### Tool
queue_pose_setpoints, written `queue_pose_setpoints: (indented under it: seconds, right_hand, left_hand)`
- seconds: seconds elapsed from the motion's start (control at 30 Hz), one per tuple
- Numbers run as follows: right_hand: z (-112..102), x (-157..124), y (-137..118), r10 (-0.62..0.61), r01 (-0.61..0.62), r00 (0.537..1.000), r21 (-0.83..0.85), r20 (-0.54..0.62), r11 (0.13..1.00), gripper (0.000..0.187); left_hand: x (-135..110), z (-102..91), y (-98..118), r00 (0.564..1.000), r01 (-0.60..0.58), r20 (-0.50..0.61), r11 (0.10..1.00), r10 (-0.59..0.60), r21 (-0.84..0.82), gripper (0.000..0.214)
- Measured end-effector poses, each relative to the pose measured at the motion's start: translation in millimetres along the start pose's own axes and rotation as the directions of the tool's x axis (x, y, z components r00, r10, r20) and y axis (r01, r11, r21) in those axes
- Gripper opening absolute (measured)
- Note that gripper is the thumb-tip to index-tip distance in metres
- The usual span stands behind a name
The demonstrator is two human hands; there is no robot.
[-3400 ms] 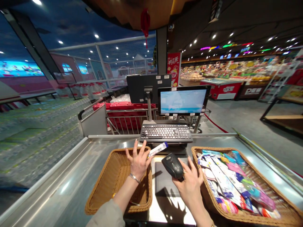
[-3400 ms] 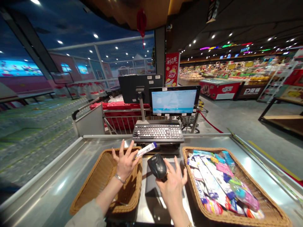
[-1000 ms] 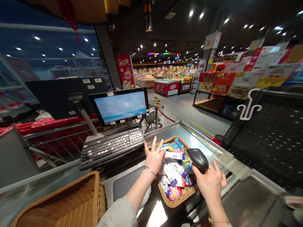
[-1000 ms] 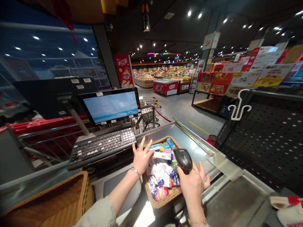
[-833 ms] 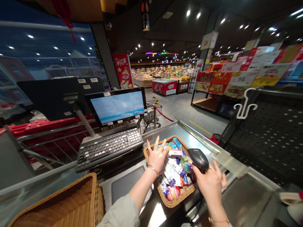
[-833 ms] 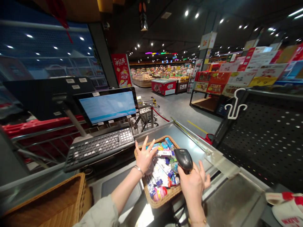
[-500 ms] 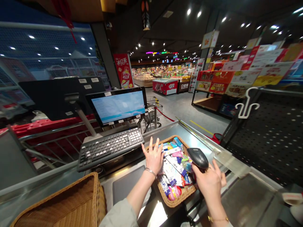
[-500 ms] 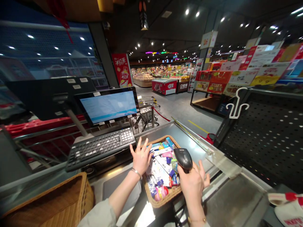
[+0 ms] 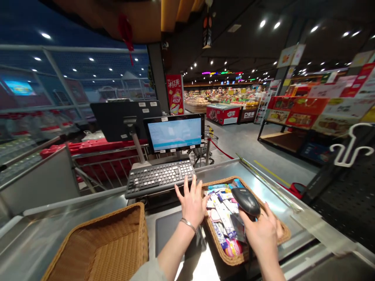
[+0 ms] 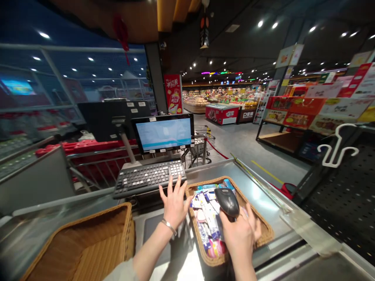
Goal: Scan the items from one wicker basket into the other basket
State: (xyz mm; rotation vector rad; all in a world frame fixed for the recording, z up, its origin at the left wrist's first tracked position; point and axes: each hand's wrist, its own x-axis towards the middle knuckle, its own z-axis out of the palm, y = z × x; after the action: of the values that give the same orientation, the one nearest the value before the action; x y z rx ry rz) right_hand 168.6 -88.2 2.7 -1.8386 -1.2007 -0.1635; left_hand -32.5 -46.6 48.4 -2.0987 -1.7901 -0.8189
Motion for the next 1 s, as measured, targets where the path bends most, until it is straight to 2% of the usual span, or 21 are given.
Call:
queue_pose_setpoints:
  seconds: [0.23, 0.47, 0.7, 0.8, 0.93, 1.0]
  right_hand:
    - [10, -21, -48, -0.148, 0.141, 0.985, 0.082, 0.088, 0.987, 0.048]
    - [34, -56, -97, -0.263, 0.214, 0.933, 0.209, 0.245, 0.954, 0.044]
    - [56, -104, -126, -0.417, 0.310, 0.820, 0.308, 0.392, 0.900, 0.041]
    - [58, -122, -139, -0.465, 0.323, 0.764, 0.359, 0.448, 0.876, 0.032]
    - [57, -142, -156, -0.515, 0.320, 0.693, 0.425, 0.504, 0.847, 0.028]
    - [57, -151, -164, -0.524, 0.316, 0.672, 0.438, 0.523, 0.842, 0.028]
  left_hand:
    - [-26, -37.0, -40, 0.994, 0.108, -0.032, 0.992, -0.106, 0.067, 0.059]
    - [-68, -66.5, -105, 0.977, 0.211, -0.033, 0.958, -0.209, 0.196, 0.063]
    - [-125, -89.4, -181, 0.942, 0.306, 0.043, 0.903, -0.334, 0.302, 0.063]
    - [-151, -97.6, -215, 0.911, 0.345, 0.097, 0.870, -0.401, 0.353, 0.061]
    - [-185, -106.5, -258, 0.886, 0.336, 0.170, 0.849, -0.432, 0.409, 0.062]
    - [-201, -110.1, -276, 0.870, 0.323, 0.216, 0.844, -0.443, 0.427, 0.063]
